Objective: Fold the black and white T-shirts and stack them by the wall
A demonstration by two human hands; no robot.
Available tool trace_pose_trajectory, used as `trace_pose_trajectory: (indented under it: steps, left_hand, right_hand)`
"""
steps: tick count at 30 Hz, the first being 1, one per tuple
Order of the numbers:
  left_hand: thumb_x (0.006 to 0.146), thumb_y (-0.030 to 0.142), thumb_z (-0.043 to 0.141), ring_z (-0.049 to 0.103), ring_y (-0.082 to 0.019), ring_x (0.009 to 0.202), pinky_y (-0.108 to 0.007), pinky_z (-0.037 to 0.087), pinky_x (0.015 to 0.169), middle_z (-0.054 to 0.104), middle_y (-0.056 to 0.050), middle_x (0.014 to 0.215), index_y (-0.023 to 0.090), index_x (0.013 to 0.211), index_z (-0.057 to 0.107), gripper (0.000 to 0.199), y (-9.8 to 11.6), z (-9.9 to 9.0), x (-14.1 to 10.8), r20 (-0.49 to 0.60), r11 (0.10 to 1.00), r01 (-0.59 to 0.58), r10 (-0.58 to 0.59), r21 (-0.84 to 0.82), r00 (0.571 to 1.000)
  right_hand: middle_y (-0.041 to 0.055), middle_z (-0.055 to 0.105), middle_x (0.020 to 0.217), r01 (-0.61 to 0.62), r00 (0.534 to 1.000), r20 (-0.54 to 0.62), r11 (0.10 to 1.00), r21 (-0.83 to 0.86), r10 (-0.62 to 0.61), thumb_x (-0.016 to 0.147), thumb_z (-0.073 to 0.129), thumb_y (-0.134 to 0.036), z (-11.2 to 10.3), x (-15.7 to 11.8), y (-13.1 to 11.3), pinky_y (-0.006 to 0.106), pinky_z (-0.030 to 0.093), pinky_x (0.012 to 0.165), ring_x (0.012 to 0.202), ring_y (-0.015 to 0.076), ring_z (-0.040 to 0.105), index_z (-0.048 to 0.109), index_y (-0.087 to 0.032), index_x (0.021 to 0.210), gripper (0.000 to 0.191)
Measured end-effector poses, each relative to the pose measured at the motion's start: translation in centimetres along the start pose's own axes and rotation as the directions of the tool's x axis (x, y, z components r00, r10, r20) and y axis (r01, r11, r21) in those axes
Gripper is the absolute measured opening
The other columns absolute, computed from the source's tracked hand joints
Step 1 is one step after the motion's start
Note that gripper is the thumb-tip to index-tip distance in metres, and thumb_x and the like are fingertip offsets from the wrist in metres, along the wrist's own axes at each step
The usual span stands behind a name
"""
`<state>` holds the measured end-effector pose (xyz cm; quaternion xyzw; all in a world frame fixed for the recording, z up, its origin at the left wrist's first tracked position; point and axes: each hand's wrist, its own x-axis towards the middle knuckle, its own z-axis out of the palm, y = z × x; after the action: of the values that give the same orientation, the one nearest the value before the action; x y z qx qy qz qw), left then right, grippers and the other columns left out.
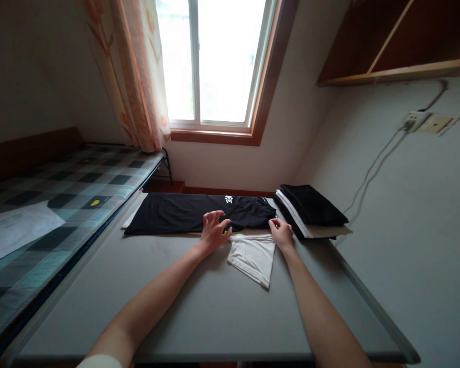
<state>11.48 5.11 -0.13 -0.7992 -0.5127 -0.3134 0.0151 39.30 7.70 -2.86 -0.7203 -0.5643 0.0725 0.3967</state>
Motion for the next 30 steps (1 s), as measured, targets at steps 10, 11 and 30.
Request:
trace_pose_trajectory:
  steps: [10, 11, 30]
  left_hand:
    - [0.094, 0.031, 0.05, 0.052, -0.02, 0.091, -0.04, 0.031, 0.089, 0.066, -0.005, 0.093, 0.027, 0.088, 0.074, 0.025, -0.2, 0.4, -0.1, 0.15, 0.975, -0.221, 0.218, 0.002, 0.964]
    - [0.094, 0.031, 0.05, 0.053, -0.019, 0.091, -0.039, 0.031, 0.089, 0.066, -0.006, 0.093, 0.026, 0.087, 0.073, 0.025, -0.2, 0.4, 0.0, 0.157, 0.974, -0.226, 0.221, 0.01, 0.963]
    - [0.095, 0.033, 0.051, 0.054, -0.019, 0.089, -0.034, 0.036, 0.08, 0.065, -0.005, 0.095, 0.023, 0.089, 0.069, 0.022, -0.6, 0.6, 0.1, 0.214, 0.957, -0.282, 0.262, 0.068, 0.941]
  right_hand:
    - [0.007, 0.065, 0.074, 0.07, 0.996, -0.064, 0.969, 0.236, -0.056, 0.078, 0.048, -0.046, -0.3, 1.4, -0.4, 0.031, 0.042, 0.067, 0.068, 0.0206, 0.057, 0.064, -0.019, 0.09, 0.034]
    - [0.007, 0.066, 0.075, 0.065, 0.996, -0.071, 0.975, 0.21, -0.051, 0.079, 0.049, -0.045, -0.4, 1.4, -0.4, 0.031, 0.042, 0.068, 0.071, 0.021, 0.057, 0.065, -0.02, 0.089, 0.032]
    - [0.0077, 0.068, 0.084, -0.086, 0.994, 0.054, 0.988, -0.128, 0.094, 0.084, 0.05, -0.028, -0.8, 0.3, -1.0, 0.038, 0.036, 0.081, 0.088, 0.0256, 0.057, 0.067, -0.023, 0.094, 0.021]
